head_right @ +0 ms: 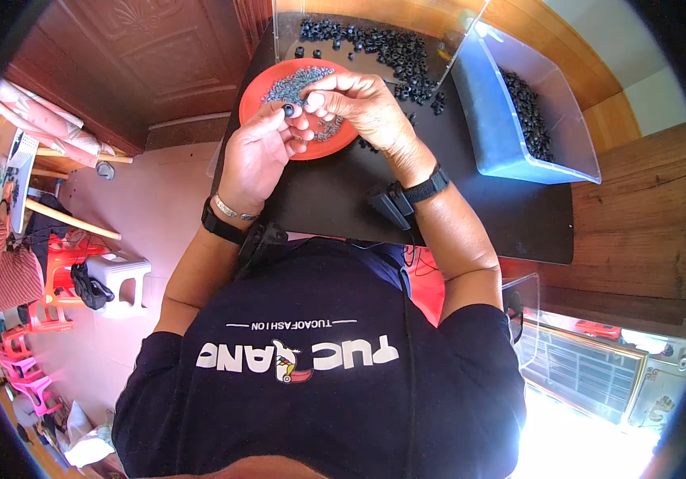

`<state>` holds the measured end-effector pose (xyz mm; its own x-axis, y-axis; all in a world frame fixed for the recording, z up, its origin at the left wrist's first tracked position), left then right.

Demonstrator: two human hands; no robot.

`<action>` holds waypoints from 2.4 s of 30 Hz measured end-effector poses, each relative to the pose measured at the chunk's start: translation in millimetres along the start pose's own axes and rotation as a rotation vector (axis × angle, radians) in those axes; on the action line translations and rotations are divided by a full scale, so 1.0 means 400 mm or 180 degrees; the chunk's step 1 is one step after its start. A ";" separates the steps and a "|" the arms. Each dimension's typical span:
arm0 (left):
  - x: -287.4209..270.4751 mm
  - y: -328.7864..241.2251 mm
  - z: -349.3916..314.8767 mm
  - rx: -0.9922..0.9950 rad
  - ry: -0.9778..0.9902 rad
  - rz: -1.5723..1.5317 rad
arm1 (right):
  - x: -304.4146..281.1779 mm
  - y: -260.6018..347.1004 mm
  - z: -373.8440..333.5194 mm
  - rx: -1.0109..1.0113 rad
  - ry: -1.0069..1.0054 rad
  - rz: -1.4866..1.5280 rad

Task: Sorting small black plastic components into a red plate and a plastic storage bin.

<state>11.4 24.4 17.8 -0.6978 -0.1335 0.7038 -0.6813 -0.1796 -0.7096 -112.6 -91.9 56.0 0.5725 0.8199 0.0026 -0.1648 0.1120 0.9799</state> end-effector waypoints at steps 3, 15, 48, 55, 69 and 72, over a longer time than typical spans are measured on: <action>0.003 0.000 0.000 0.0065 -0.0074 -0.0002 | 0.019 0.016 -0.004 -0.0223 -0.0196 -0.0268; 0.007 0.009 0.005 -0.0010 -0.0053 -0.0006 | 0.047 0.039 -0.020 -0.0528 -0.0281 -0.0615; 0.036 0.010 -0.005 -0.0191 0.0006 -0.0584 | 0.062 0.062 -0.031 -0.2217 -0.0575 -0.2484; 0.043 0.017 -0.009 0.0066 0.0122 -0.0451 | 0.069 0.074 -0.039 -0.2135 -0.0514 -0.2558; 0.045 0.024 -0.005 0.0060 0.0221 -0.0409 | 0.078 0.080 -0.047 -0.2357 -0.0742 -0.2839; 0.041 0.024 -0.005 0.0112 0.0211 -0.0374 | 0.081 0.080 -0.049 -0.2423 -0.0793 -0.2848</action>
<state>-7.0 22.4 22.5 -0.6276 -0.0452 0.7772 -0.7518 -0.2245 -0.6201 -115.3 -50.8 83.4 0.8520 0.1606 -0.4983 -0.0138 0.9584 0.2852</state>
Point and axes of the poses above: each hand's wrist, its own z-axis towards the middle knuckle, its own x-axis out of the palm, y = z × x, the point moved 3 cm from there along z, towards the middle knuckle, and after that the axes turned 4 degrees about -y, right-handed, at the moved point
